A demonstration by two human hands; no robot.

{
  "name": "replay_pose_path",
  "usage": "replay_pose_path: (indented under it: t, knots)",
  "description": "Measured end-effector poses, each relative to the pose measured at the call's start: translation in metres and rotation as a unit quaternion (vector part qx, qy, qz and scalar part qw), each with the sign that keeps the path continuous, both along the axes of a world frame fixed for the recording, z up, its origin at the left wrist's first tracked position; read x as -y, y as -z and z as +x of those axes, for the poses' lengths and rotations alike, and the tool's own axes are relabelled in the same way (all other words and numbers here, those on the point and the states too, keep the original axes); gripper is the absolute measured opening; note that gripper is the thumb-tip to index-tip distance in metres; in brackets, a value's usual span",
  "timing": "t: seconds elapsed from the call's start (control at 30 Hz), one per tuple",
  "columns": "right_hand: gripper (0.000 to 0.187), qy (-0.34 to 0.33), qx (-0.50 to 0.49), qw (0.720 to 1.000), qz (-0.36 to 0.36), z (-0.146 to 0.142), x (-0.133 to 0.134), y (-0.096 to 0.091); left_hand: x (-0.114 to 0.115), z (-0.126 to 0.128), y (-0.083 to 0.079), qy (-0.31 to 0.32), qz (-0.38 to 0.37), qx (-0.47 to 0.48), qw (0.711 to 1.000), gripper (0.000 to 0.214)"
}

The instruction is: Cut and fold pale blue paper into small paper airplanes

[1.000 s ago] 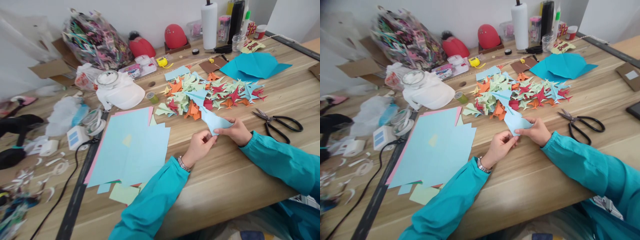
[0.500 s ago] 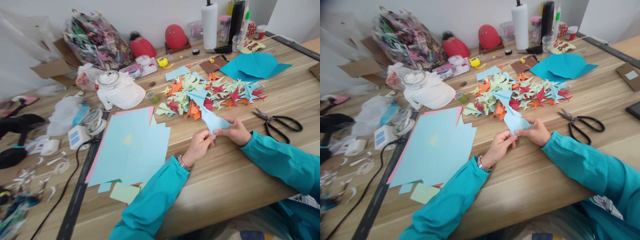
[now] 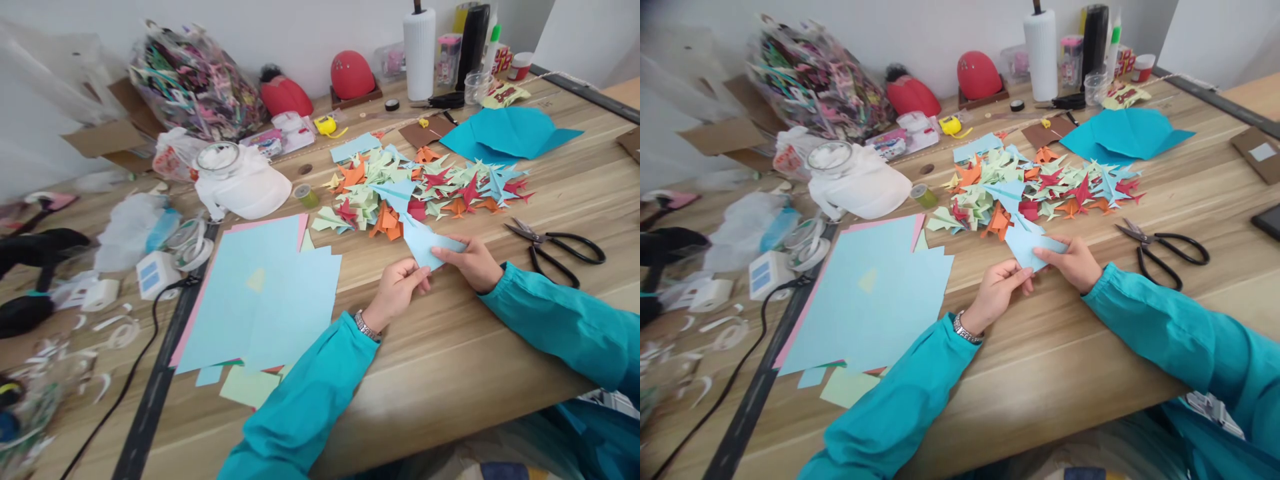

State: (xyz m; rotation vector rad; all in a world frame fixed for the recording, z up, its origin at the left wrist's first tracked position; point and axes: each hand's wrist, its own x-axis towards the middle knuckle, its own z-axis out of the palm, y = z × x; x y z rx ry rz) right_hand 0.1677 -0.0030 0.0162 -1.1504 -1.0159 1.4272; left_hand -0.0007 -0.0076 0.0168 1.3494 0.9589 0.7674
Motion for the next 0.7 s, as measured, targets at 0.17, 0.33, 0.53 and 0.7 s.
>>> replay_pose_path:
  t: [0.17, 0.33, 0.53, 0.7]
  knots:
    - [0.037, -0.022, -0.043, 0.998, 0.028, 0.0002, -0.0020, -0.0005, -0.0018, -0.0004, -0.0012, -0.046, -0.018, 0.027, 0.998, 0.031]
    - [0.036, -0.096, 0.033, 0.993, 0.051, -0.0019, 0.0017, -0.0027, -0.0017, -0.0002, -0.0006, -0.042, -0.009, 0.023, 0.999, 0.034]
    - [0.041, -0.084, 0.042, 0.995, 0.030, -0.0023, 0.0041, -0.0050, -0.0016, 0.0011, -0.0017, -0.030, -0.012, 0.025, 0.999, 0.032]
    - [0.040, -0.036, 0.027, 0.999, 0.012, -0.0014, 0.0034, -0.0038, -0.0014, 0.0014, -0.0030, -0.039, -0.009, 0.017, 0.999, 0.032]
